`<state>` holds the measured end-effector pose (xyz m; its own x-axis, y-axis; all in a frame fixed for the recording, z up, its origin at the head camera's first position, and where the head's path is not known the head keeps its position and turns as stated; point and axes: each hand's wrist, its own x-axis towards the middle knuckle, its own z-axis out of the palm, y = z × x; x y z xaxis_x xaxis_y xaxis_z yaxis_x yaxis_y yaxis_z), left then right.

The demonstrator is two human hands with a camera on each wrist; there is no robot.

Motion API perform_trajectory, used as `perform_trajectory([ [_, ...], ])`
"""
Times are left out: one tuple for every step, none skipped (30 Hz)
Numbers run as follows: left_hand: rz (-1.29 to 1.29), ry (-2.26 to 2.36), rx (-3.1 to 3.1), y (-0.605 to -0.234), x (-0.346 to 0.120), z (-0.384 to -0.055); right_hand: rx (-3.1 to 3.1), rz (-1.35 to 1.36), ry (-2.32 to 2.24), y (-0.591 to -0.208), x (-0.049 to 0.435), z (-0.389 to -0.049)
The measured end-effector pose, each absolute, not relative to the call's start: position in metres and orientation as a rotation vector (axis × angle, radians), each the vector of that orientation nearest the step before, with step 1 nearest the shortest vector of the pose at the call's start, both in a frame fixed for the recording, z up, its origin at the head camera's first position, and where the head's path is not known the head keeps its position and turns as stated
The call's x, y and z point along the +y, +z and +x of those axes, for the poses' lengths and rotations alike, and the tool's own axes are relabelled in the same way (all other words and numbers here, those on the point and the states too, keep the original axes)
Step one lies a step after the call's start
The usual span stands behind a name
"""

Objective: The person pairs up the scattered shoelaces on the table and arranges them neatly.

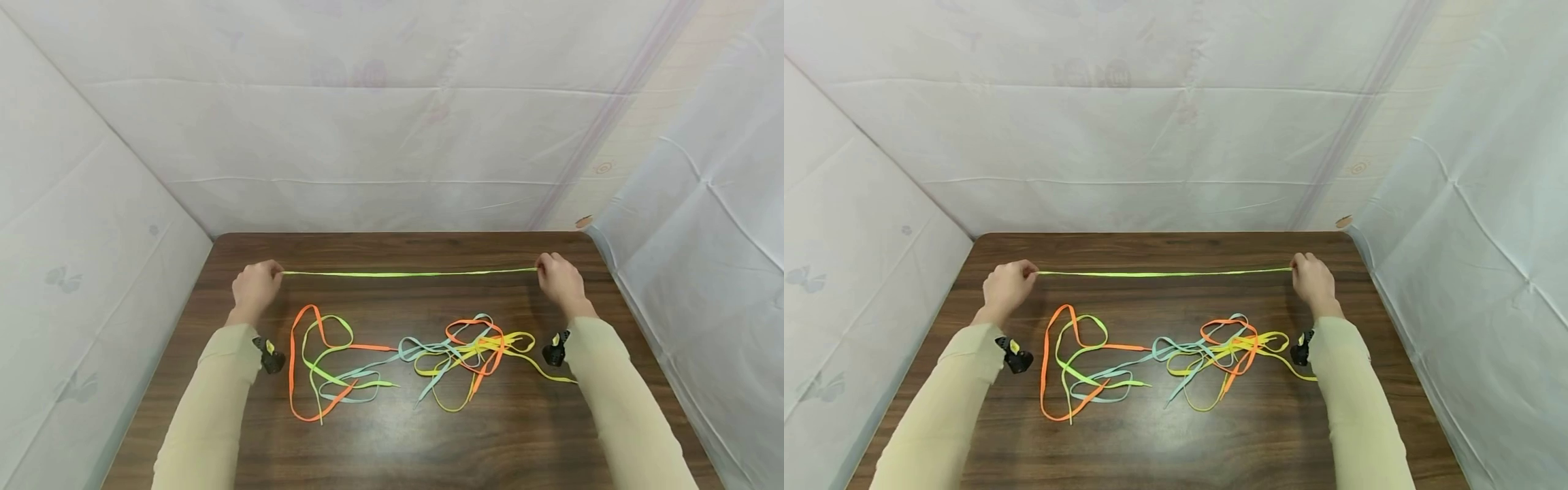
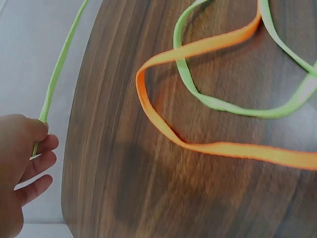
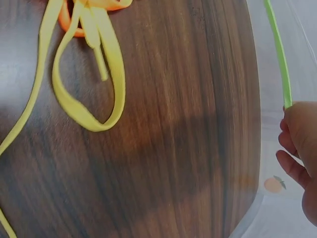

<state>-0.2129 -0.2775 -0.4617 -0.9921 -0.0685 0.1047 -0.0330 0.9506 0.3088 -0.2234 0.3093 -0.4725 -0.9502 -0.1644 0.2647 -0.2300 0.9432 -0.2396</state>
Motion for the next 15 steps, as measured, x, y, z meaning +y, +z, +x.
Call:
perform_trajectory([
  [0.096,-0.469,-2.995,-0.462,-0.277,-0.214,-2.86,0.287,0.389,-0.472,0.308,-0.224],
  [0.112,-0.463,-2.997,-0.462,-0.276,-0.216,-2.868,0.278,0.385,-0.471,0.307,-0.225],
  [0.125,-0.461,-2.998,-0.462,-0.275,-0.217,-2.883,0.265,0.381,-0.47,0.305,-0.226],
  [0.143,-0.459,-2.998,-0.462,-0.274,-0.219,-2.9,0.25,0.376,-0.469,0.304,-0.227],
  [0.161,-0.457,-2.994,-0.462,-0.273,-0.22,-2.914,0.24,0.374,-0.468,0.302,-0.228],
  [0.181,-0.457,-2.994,-0.463,-0.272,-0.221,-2.926,0.226,0.368,-0.467,0.301,-0.228],
  [0.196,-0.456,-2.997,-0.463,-0.271,-0.222,-2.937,0.211,0.364,-0.466,0.3,-0.229],
  [0.209,-0.46,-3.0,-0.464,-0.269,-0.223,-2.945,0.199,0.359,-0.465,0.299,-0.23],
  [0.22,-0.466,-3.005,-0.465,-0.269,-0.224,-2.946,0.191,0.352,-0.464,0.298,-0.232],
  [0.235,-0.469,-3.01,-0.466,-0.268,-0.225,-2.943,0.189,0.345,-0.464,0.297,-0.234],
  [0.247,-0.471,-3.014,-0.466,-0.267,-0.226,-2.94,0.186,0.338,-0.464,0.296,-0.235],
  [0.255,-0.47,-3.021,-0.467,-0.266,-0.227,-2.936,0.181,0.331,-0.464,0.295,-0.237],
  [0.261,-0.469,-3.024,-0.467,-0.266,-0.228,-2.93,0.181,0.326,-0.464,0.294,-0.238],
  [0.273,-0.466,-3.027,-0.468,-0.265,-0.229,-2.928,0.179,0.322,-0.464,0.293,-0.24],
  [0.284,-0.465,-3.029,-0.467,-0.265,-0.229,-2.927,0.177,0.316,-0.464,0.292,-0.241],
])
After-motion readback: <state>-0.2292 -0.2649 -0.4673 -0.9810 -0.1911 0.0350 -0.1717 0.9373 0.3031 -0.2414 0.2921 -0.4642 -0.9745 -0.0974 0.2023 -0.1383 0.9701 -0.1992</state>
